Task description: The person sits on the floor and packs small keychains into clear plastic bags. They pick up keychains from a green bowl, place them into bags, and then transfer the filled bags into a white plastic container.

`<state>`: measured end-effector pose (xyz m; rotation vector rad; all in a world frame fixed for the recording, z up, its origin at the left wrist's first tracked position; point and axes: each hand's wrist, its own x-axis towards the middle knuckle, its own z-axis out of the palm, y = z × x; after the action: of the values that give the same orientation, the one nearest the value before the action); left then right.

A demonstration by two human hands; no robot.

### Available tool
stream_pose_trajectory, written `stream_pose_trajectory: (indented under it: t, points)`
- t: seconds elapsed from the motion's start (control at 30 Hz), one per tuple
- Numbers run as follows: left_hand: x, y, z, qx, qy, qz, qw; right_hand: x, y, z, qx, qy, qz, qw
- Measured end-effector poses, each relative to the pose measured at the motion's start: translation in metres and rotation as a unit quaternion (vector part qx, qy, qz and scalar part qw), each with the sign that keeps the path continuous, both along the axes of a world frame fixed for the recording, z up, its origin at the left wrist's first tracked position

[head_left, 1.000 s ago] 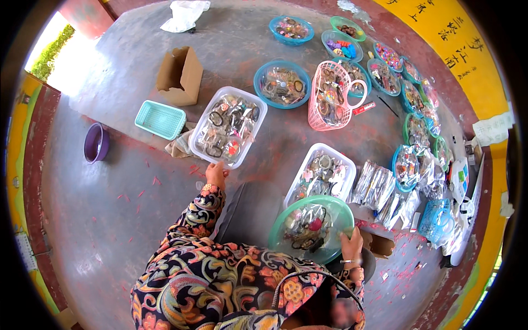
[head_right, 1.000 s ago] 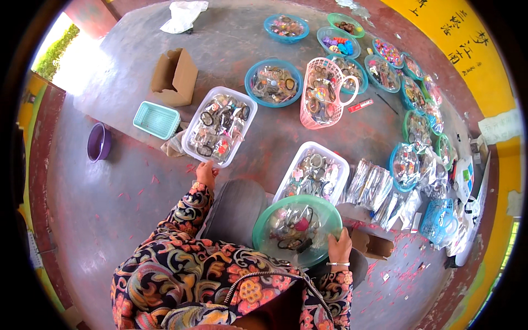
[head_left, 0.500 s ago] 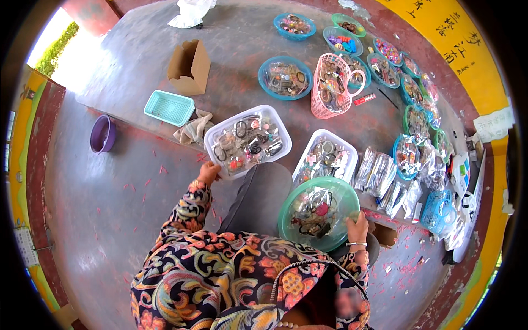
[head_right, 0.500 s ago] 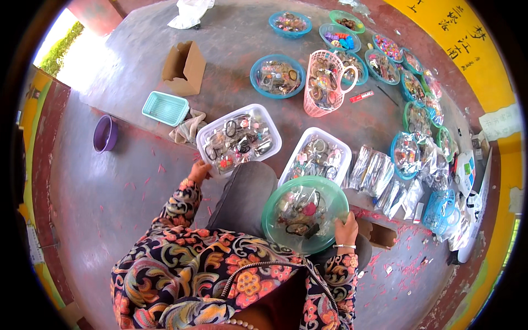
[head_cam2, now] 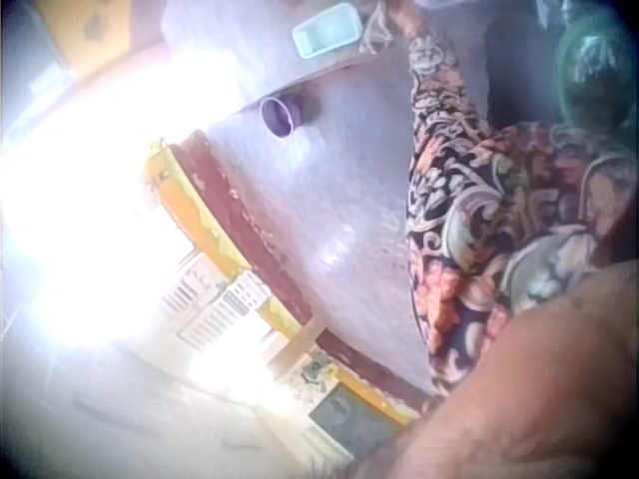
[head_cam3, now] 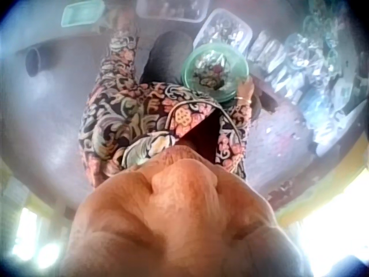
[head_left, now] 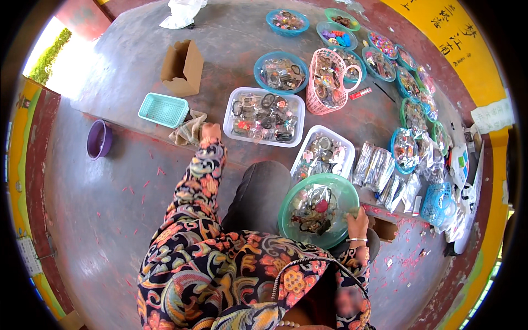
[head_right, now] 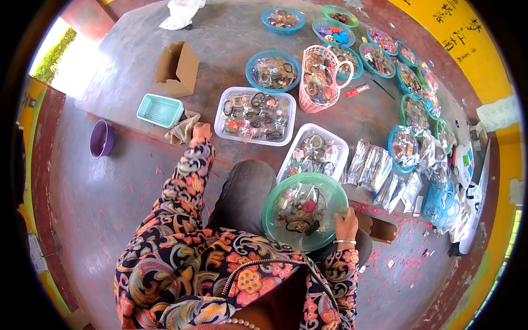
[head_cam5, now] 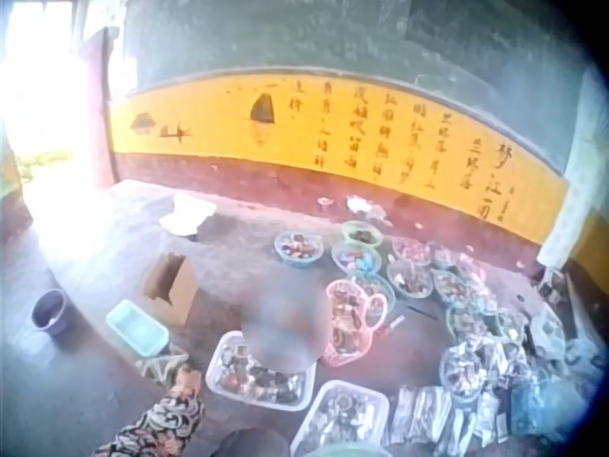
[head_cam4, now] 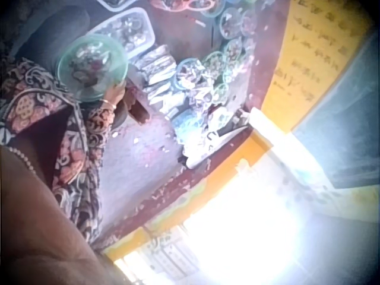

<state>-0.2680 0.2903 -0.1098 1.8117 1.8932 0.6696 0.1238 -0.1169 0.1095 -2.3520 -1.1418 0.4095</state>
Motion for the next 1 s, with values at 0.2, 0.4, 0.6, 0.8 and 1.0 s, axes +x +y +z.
stream_pose_trajectory:
  t: [0.2,0.4,0.6,0.8,1.0]
  points:
    - [0.080,-0.120,0.018,-0.424,-0.696,0.063,0.576,0.004,-0.007,-0.015,0.004,0.061,-0.049,0.997]
    - [0.128,-0.093,0.039,-0.436,-0.707,0.046,0.555,0.004,-0.010,-0.003,-0.005,-0.019,-0.019,1.000]
    - [0.156,-0.070,0.045,-0.349,-0.740,0.034,0.574,0.002,-0.006,-0.003,-0.024,0.006,-0.041,0.999]
    - [0.177,0.005,0.049,-0.331,-0.734,0.040,0.592,0.000,0.001,0.002,-0.026,-0.001,-0.032,0.999]
    - [0.207,0.069,0.064,-0.316,-0.738,0.059,0.593,-0.003,0.007,0.007,-0.028,0.003,-0.041,0.999]
